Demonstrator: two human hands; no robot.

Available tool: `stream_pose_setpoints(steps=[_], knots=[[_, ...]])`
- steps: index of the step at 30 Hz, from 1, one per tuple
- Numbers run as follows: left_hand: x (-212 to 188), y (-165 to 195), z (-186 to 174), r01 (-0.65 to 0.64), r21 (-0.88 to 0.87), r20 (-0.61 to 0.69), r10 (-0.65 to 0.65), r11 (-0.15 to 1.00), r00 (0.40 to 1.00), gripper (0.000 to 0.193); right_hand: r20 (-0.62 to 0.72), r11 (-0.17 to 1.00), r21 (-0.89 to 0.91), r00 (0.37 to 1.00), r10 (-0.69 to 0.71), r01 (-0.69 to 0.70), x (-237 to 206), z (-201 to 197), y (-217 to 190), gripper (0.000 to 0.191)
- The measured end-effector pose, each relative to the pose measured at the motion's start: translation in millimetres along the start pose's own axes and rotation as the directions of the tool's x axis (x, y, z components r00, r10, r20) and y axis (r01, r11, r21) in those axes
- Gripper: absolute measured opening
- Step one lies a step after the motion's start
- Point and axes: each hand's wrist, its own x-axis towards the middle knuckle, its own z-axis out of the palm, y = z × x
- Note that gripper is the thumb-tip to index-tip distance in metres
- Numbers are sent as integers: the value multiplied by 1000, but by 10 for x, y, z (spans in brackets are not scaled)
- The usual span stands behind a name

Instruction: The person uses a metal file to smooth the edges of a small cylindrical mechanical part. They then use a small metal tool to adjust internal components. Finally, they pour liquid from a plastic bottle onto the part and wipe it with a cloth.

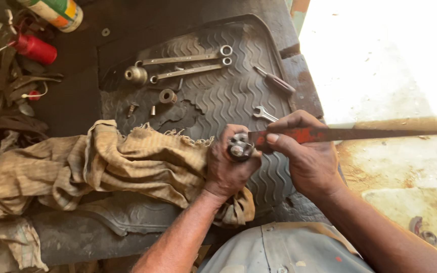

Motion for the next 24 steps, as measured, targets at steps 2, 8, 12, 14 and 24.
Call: stream_pose_setpoints(steps=[2,8,12,14,24], knots=[[-2,-8,-6,-18,-40,10,18,999,1000,42,-19,989,137,998,52,-48,-23,-11,9,20],[-9,-12,-14,-86,-42,-20,86,995,996,42,-42,968,241,995,90,-77,20,45,11,21],[-16,9,-14,-58,-37,-31,57,998,998,41,-8,972,232,999,43,-40,-6,29,36,20],[-14,27,-21,-15,-84,-6,14,996,1000,42,0,993,116,1000,5,-5,-44,34,75,20],[-18,87,-58,-110,-45,6,111,993,994,33,-36,984,88,988,-153,156,-20,-60,33,19]])
